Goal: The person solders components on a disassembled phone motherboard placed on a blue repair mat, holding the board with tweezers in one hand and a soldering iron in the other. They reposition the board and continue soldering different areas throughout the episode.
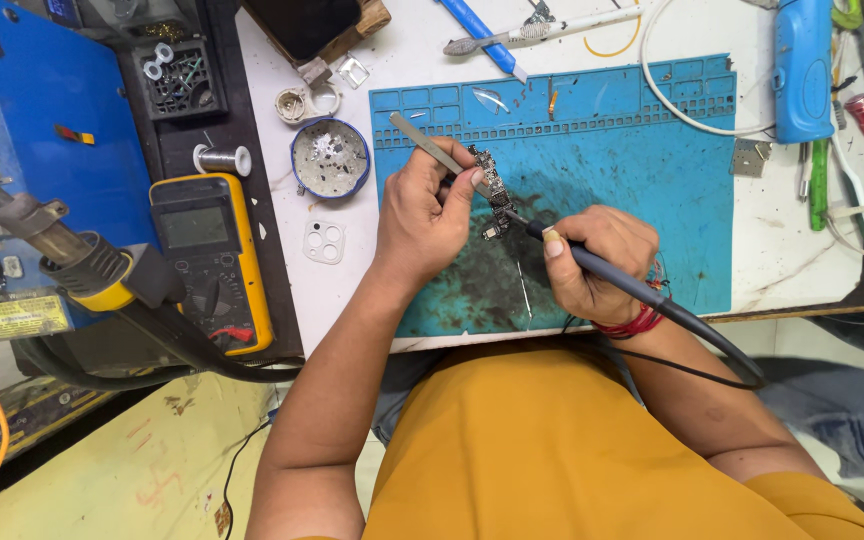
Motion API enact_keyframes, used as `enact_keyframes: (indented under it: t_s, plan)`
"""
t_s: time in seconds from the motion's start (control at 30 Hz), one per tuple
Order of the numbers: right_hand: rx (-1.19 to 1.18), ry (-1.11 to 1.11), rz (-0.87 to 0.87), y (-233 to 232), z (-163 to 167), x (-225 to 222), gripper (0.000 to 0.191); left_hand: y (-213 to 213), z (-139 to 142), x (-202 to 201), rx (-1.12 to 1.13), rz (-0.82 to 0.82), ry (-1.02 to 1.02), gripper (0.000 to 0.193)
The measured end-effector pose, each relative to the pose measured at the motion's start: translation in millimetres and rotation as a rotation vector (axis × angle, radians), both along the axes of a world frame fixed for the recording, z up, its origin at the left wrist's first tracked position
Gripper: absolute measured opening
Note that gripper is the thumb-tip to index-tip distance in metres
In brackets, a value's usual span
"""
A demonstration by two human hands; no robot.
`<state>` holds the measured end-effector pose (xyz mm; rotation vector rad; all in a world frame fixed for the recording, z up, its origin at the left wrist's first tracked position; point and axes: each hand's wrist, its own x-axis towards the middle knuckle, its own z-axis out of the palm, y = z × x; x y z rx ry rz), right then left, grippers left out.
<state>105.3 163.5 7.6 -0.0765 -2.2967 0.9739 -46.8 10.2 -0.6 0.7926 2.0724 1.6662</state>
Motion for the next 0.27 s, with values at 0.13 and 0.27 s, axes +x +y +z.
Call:
enact_keyframes:
  t_s: [0.13,0.27]
  plan:
    - [0.0,0.002,-0.001,-0.1,-0.1,-0.4,0.012,0.4,-0.2,0.0,0.007,0.002,0.003,0.014]
    - [0.001,0.008,-0.008,-0.2,-0.2,-0.1,0.012,0.5,-0.3,-0.4,-0.008,0.005,-0.006,0.013]
